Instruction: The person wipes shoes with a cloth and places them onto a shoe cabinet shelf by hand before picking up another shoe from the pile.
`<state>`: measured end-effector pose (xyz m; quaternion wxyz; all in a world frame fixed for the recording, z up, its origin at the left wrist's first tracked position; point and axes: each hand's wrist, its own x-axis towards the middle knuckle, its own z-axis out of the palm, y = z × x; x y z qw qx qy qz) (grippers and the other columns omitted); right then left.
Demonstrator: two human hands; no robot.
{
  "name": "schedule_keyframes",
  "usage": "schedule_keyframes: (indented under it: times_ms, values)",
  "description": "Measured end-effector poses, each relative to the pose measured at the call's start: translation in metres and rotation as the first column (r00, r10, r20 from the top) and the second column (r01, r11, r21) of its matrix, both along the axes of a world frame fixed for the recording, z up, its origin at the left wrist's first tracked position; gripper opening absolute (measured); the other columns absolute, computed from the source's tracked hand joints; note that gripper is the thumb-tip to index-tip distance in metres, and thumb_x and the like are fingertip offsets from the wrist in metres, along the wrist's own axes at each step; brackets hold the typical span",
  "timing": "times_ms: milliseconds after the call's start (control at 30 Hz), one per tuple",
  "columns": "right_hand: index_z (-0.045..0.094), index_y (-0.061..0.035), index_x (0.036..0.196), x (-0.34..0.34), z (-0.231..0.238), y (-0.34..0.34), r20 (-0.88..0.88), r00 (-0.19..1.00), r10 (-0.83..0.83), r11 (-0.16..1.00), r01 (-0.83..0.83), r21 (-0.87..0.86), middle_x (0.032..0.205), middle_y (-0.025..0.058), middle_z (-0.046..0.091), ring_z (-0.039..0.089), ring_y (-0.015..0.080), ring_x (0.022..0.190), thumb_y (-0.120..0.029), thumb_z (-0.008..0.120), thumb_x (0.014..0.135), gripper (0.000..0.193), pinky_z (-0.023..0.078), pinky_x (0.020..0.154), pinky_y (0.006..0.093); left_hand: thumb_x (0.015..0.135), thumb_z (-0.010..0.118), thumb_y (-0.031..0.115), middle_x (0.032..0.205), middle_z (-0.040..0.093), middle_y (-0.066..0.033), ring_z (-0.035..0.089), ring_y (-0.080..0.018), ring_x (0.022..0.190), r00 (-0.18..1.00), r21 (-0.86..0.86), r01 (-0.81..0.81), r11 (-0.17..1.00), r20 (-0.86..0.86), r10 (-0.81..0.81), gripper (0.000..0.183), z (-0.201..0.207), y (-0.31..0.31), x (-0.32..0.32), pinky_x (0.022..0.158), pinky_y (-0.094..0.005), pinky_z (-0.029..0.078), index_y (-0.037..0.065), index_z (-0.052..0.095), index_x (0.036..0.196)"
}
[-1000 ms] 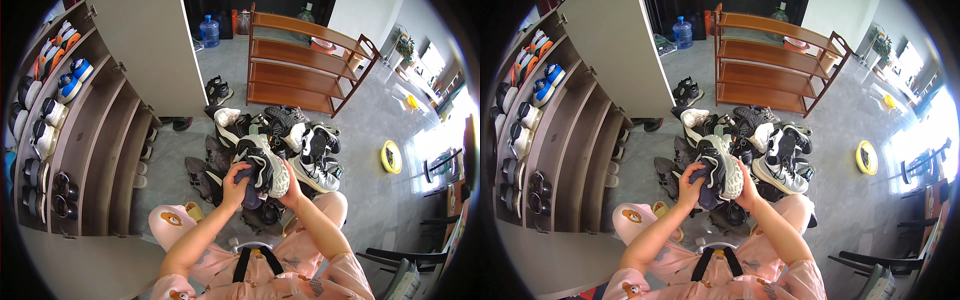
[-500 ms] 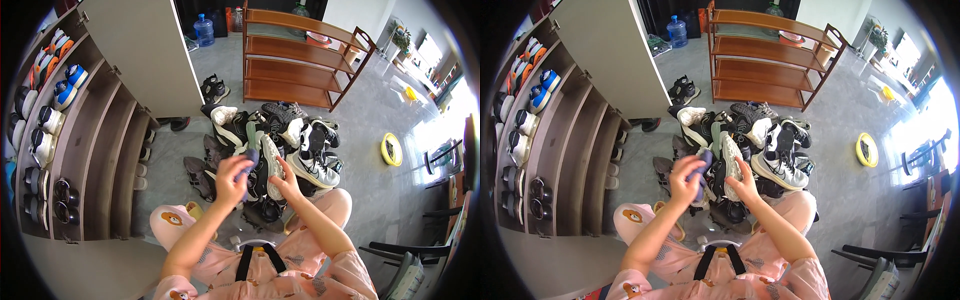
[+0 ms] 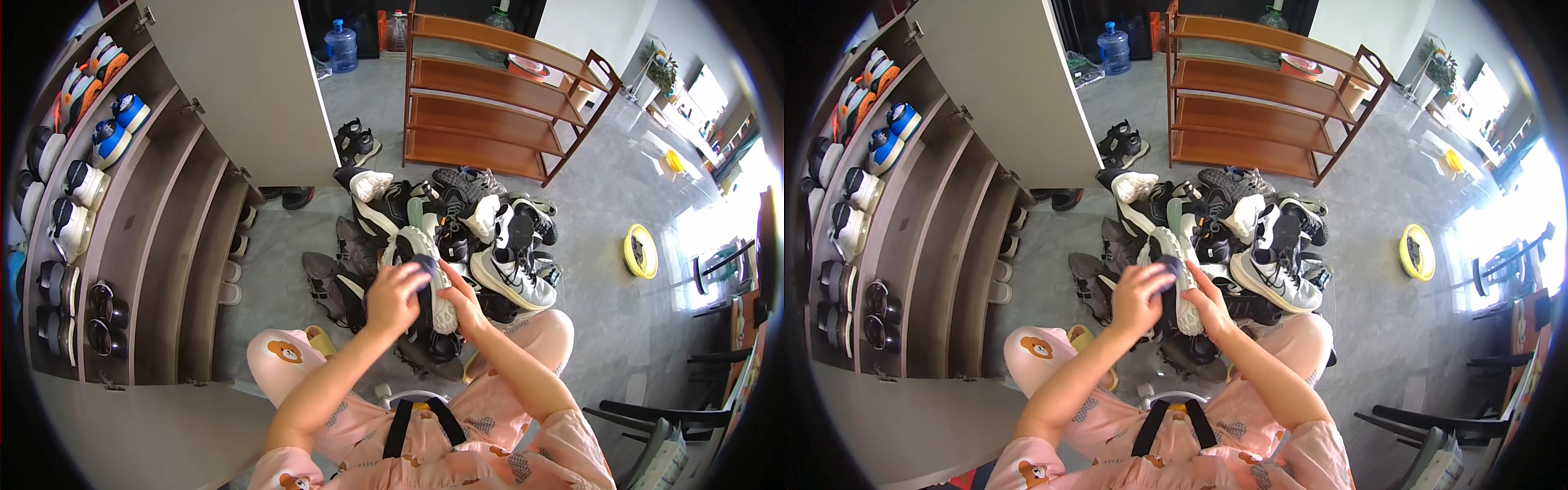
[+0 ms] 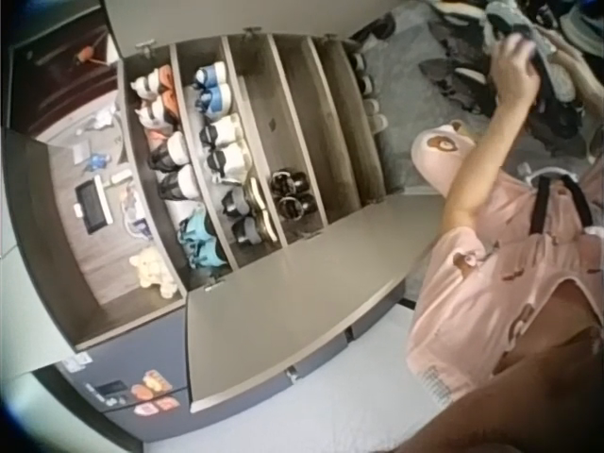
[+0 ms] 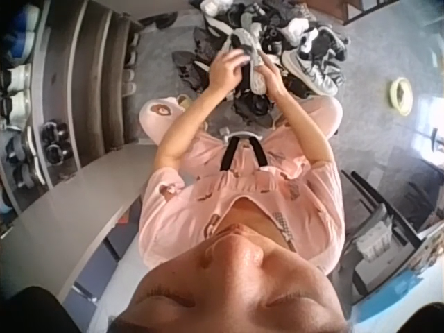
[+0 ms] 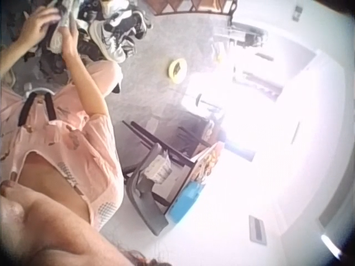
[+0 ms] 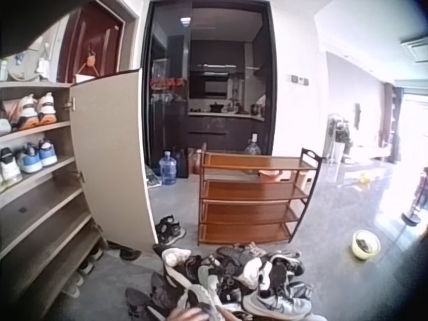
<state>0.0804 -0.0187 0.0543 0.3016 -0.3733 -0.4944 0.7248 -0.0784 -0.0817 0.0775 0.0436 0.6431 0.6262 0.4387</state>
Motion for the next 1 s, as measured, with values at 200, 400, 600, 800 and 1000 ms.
schedule_keyframes:
  times_ms: [200, 400, 600, 800, 1000]
  values:
    - [0.038, -0.0096, 0.147, 0.001, 0.007, 0.018, -0.128, 0.961, -0.243, 0.933, 0.196, -0.301, 0.128, 0.0105, 0.057, 0.057, 0.0174, 0.109, -0.01, 0.05, 0.087, 0.061, 0.047, 0.091, 0.0302, 0.063, 0.062, -0.002, 0.106, 0.066, -0.0038, 0.06, -0.0279, 0.089, 0.992, -0.037, 0.127, 0.991, -0.02, -0.128, 0.038, -0.001, -0.018, 0.024, 0.078, -0.0376, 0.052, 0.012, 0.071, 0.098]
    - [0.038, -0.0054, 0.147, -0.007, -0.006, -0.001, -0.063, 0.998, -0.015, 0.995, 0.008, -0.103, 0.142, 0.0128, 0.046, 0.042, 0.0202, 0.129, -0.011, 0.053, 0.081, 0.068, 0.029, 0.108, 0.0288, 0.061, 0.063, -0.003, 0.106, 0.066, -0.0042, 0.06, -0.0283, 0.088, 0.996, 0.045, -0.053, 0.998, -0.072, 0.056, 0.039, -0.004, 0.001, -0.006, 0.077, -0.0378, 0.052, 0.011, 0.071, 0.096]
    - [0.04, -0.0119, 0.146, -0.007, 0.007, 0.02, -0.142, 0.966, -0.215, 0.932, 0.16, -0.324, 0.122, 0.0118, 0.061, 0.062, 0.0207, 0.099, -0.008, 0.048, 0.084, 0.062, 0.051, 0.086, 0.0324, 0.062, 0.063, -0.002, 0.105, 0.066, -0.0038, 0.059, -0.0283, 0.088, 0.994, 0.008, 0.1, 0.995, -0.035, -0.1, 0.038, 0.006, -0.014, 0.019, 0.079, -0.0381, 0.052, 0.012, 0.071, 0.096]
    - [0.037, -0.0082, 0.148, -0.006, -0.002, 0.015, -0.085, 0.986, -0.142, 0.96, 0.116, -0.256, 0.128, 0.0108, 0.056, 0.056, 0.0213, 0.114, -0.012, 0.052, 0.082, 0.068, 0.041, 0.099, 0.031, 0.063, 0.063, -0.002, 0.103, 0.067, -0.0044, 0.06, -0.0285, 0.087, 0.998, 0.097, 0.035, 0.995, -0.05, -0.03, 0.036, 0.012, -0.01, 0.009, 0.076, -0.0377, 0.052, 0.011, 0.071, 0.094]
    - [0.042, -0.0077, 0.145, -0.012, 0.0, 0.015, -0.111, 0.984, -0.138, 0.97, 0.112, -0.217, 0.134, 0.0137, 0.053, 0.053, 0.0226, 0.118, -0.01, 0.053, 0.08, 0.066, 0.04, 0.101, 0.033, 0.064, 0.061, -0.002, 0.108, 0.064, -0.0074, 0.059, -0.0308, 0.089, 0.996, 0.0, 0.048, 0.999, -0.078, -0.048, 0.038, 0.004, -0.014, 0.014, 0.078, -0.0399, 0.052, 0.009, 0.069, 0.099]
